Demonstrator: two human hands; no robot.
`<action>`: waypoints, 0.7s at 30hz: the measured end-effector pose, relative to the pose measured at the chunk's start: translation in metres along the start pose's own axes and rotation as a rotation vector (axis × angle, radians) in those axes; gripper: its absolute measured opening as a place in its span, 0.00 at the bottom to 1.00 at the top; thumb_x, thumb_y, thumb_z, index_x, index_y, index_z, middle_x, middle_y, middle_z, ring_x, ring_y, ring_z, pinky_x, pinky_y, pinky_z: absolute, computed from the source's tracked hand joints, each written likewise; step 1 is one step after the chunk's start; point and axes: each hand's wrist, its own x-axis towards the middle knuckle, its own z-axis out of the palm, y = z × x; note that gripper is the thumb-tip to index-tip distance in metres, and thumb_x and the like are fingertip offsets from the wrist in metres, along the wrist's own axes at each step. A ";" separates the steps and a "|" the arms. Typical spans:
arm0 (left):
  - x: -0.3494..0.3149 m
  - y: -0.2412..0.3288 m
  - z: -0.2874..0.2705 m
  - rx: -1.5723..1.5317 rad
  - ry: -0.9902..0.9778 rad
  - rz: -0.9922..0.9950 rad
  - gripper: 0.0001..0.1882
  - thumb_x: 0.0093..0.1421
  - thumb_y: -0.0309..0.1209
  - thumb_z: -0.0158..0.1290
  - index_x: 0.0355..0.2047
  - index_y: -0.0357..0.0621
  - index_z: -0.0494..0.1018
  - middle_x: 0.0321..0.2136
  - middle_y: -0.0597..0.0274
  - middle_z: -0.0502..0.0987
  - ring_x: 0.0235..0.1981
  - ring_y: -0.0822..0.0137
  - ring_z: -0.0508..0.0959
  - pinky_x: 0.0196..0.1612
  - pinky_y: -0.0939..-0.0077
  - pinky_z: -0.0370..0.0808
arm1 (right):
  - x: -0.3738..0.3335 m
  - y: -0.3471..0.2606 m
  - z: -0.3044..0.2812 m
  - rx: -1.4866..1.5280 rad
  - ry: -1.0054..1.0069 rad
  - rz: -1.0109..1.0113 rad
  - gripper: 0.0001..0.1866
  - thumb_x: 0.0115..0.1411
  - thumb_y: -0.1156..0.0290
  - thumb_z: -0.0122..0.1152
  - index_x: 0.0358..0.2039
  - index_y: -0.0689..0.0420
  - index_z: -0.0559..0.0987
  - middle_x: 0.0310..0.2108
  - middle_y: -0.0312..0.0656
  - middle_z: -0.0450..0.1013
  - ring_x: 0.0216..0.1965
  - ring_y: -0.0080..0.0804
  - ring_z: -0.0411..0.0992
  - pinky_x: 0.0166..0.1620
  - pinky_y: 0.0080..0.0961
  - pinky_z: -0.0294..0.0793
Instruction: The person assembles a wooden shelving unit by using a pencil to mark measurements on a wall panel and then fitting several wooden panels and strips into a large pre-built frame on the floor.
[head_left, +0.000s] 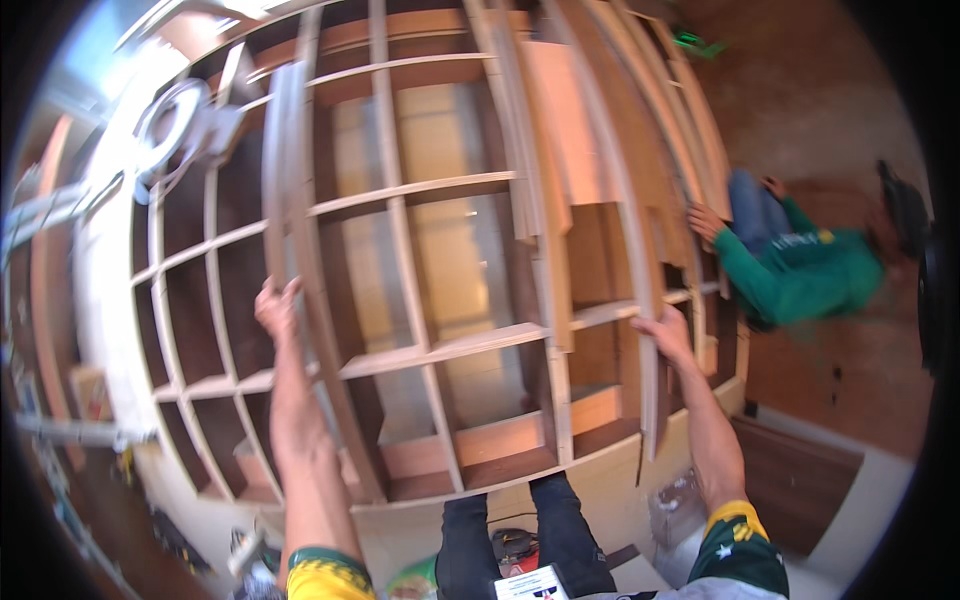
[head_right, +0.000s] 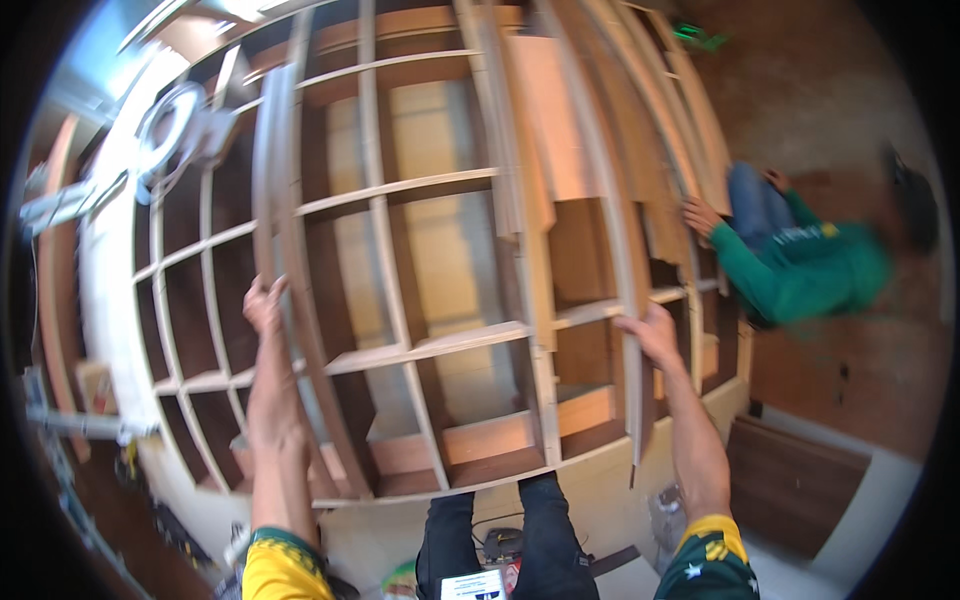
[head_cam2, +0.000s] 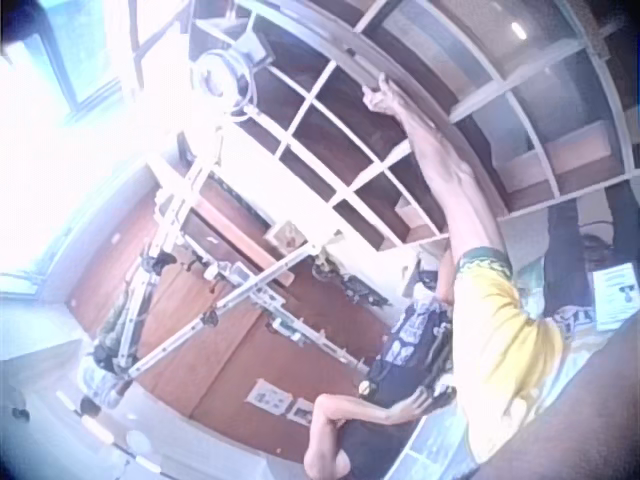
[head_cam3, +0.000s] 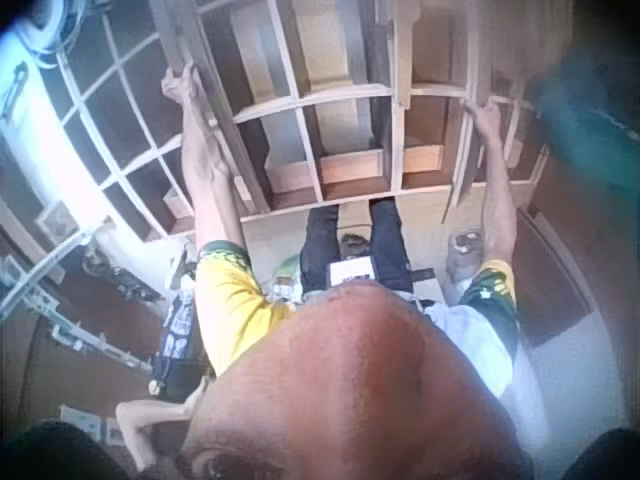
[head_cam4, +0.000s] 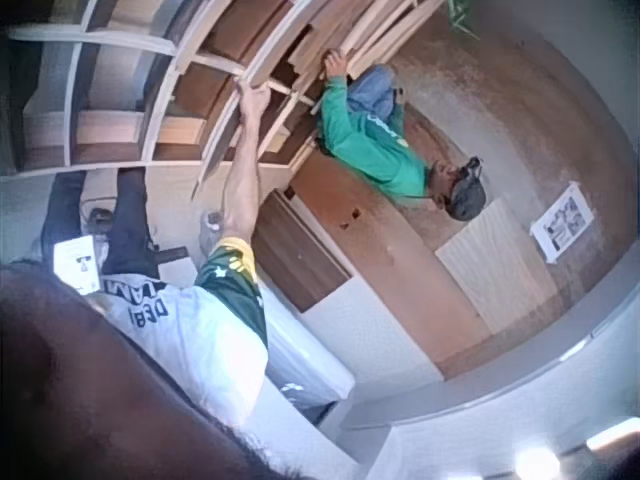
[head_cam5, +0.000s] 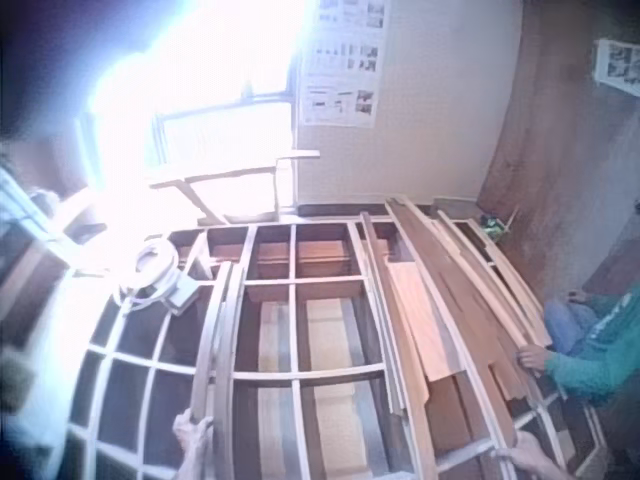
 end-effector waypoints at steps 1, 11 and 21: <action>0.000 -0.001 -0.001 0.035 0.030 0.060 0.35 0.53 0.47 0.70 0.58 0.45 0.77 0.46 0.45 0.81 0.47 0.48 0.81 0.53 0.56 0.76 | -0.002 -0.003 0.000 -0.032 0.027 -0.051 0.21 0.50 0.67 0.74 0.44 0.63 0.81 0.34 0.42 0.82 0.35 0.29 0.79 0.40 0.30 0.78; -0.146 0.146 0.008 -0.019 -0.015 0.340 0.36 0.62 0.50 0.62 0.63 0.40 0.70 0.50 0.42 0.79 0.52 0.49 0.77 0.55 0.53 0.74 | -0.048 -0.067 -0.016 0.434 -0.265 0.034 0.41 0.50 0.62 0.80 0.59 0.68 0.71 0.47 0.48 0.77 0.48 0.35 0.76 0.53 0.31 0.77; -0.320 0.464 0.138 -0.361 -0.647 -0.075 0.45 0.48 0.56 0.71 0.52 0.29 0.69 0.45 0.37 0.81 0.50 0.49 0.81 0.55 0.59 0.76 | -0.167 -0.071 0.075 0.014 0.023 0.038 0.36 0.50 0.48 0.75 0.44 0.68 0.74 0.38 0.68 0.79 0.43 0.67 0.78 0.46 0.51 0.78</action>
